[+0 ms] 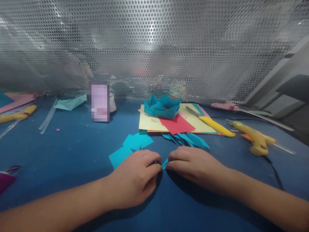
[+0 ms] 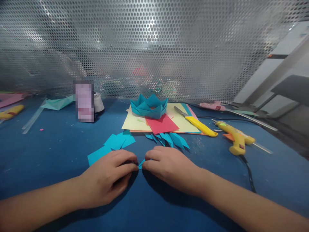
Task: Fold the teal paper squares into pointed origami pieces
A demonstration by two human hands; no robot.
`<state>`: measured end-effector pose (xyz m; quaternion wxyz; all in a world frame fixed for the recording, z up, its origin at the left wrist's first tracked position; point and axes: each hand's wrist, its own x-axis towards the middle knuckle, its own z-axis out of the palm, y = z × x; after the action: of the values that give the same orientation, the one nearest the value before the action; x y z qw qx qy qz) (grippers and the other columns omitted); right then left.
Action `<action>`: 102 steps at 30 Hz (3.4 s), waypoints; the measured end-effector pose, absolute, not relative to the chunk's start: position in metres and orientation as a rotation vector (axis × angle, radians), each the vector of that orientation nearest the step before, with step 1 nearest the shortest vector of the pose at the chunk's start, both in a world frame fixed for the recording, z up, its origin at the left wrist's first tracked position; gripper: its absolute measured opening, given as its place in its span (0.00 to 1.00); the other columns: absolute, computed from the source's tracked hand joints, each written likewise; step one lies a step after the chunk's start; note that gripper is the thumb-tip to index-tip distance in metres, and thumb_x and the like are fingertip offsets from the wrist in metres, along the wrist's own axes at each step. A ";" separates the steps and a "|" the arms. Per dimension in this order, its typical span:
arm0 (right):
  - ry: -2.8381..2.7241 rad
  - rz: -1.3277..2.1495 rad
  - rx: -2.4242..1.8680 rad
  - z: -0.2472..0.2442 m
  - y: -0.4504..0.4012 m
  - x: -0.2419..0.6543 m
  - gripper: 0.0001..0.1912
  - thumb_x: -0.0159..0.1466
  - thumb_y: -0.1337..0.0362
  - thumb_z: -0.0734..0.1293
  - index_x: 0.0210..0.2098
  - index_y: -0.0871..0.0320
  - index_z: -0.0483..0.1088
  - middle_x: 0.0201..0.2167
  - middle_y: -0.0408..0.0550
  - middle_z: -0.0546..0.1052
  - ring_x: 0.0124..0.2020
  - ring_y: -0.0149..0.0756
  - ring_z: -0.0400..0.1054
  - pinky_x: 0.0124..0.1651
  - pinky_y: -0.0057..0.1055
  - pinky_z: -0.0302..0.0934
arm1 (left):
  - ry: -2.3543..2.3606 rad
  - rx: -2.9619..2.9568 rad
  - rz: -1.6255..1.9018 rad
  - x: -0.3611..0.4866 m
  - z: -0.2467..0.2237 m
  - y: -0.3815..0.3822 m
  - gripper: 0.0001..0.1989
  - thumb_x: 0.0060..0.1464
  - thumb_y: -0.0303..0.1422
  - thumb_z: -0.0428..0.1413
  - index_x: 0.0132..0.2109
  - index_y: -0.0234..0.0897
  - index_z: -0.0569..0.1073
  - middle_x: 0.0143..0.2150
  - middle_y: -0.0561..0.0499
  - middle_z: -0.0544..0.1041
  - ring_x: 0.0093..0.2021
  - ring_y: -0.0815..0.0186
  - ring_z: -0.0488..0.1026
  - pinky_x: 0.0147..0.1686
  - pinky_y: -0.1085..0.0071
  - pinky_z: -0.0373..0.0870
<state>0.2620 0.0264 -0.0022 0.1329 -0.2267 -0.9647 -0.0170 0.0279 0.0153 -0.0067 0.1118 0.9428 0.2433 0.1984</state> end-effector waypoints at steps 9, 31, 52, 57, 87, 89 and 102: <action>-2.671 0.035 -0.752 -0.007 0.028 0.247 0.11 0.62 0.73 0.58 0.31 0.60 0.71 0.28 0.49 0.72 0.29 0.35 0.63 0.30 0.28 0.57 | 0.739 2.726 0.623 0.033 -0.010 0.018 0.10 0.60 0.24 0.47 0.40 0.31 0.73 0.38 0.45 0.72 0.38 0.61 0.67 0.39 0.63 0.65; -2.564 0.542 -1.213 0.002 0.029 0.237 0.05 0.54 0.74 0.66 0.26 0.60 0.66 0.24 0.41 0.68 0.26 0.30 0.61 0.29 0.25 0.52 | 1.179 2.408 0.473 0.045 -0.006 0.021 0.05 0.57 0.32 0.57 0.33 0.38 0.73 0.34 0.52 0.69 0.39 0.61 0.62 0.37 0.64 0.56; -2.447 0.797 -0.936 0.004 0.036 0.251 0.11 0.66 0.72 0.58 0.36 0.58 0.71 0.36 0.48 0.70 0.39 0.33 0.66 0.44 0.31 0.62 | 1.216 2.408 0.507 0.046 -0.007 0.016 0.03 0.57 0.30 0.56 0.35 0.39 0.73 0.36 0.52 0.69 0.40 0.59 0.61 0.39 0.61 0.55; -2.427 0.822 -1.017 0.007 0.033 0.251 0.07 0.62 0.72 0.63 0.35 0.58 0.72 0.36 0.47 0.69 0.37 0.33 0.66 0.42 0.31 0.62 | 1.221 2.386 0.502 0.046 -0.007 0.017 0.03 0.58 0.31 0.56 0.35 0.39 0.73 0.36 0.52 0.69 0.40 0.59 0.61 0.39 0.61 0.55; -2.440 0.689 -0.978 0.003 0.024 0.246 0.07 0.60 0.76 0.64 0.34 0.58 0.68 0.36 0.47 0.71 0.40 0.36 0.64 0.44 0.34 0.59 | 1.261 2.418 0.505 0.048 -0.005 0.014 0.04 0.56 0.32 0.56 0.39 0.38 0.71 0.40 0.50 0.71 0.42 0.57 0.62 0.41 0.59 0.57; -2.463 0.649 -0.921 0.003 0.025 0.247 0.08 0.60 0.77 0.63 0.34 0.57 0.67 0.34 0.46 0.72 0.39 0.36 0.64 0.44 0.34 0.59 | 1.252 2.442 0.495 0.048 -0.006 0.015 0.03 0.56 0.31 0.56 0.38 0.38 0.71 0.39 0.50 0.70 0.42 0.57 0.62 0.40 0.59 0.57; -1.746 1.530 -0.782 0.003 0.023 0.242 0.16 0.63 0.62 0.67 0.47 0.55 0.60 0.37 0.43 0.70 0.35 0.29 0.69 0.37 0.28 0.66 | 1.008 2.185 0.819 0.043 -0.004 0.017 0.07 0.57 0.29 0.46 0.30 0.37 0.61 0.32 0.53 0.65 0.35 0.64 0.61 0.37 0.64 0.59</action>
<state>0.2418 0.0229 0.0035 0.3392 -0.3002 -0.6706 0.5875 0.0435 0.0173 -0.0044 0.2953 0.8213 0.3790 0.3077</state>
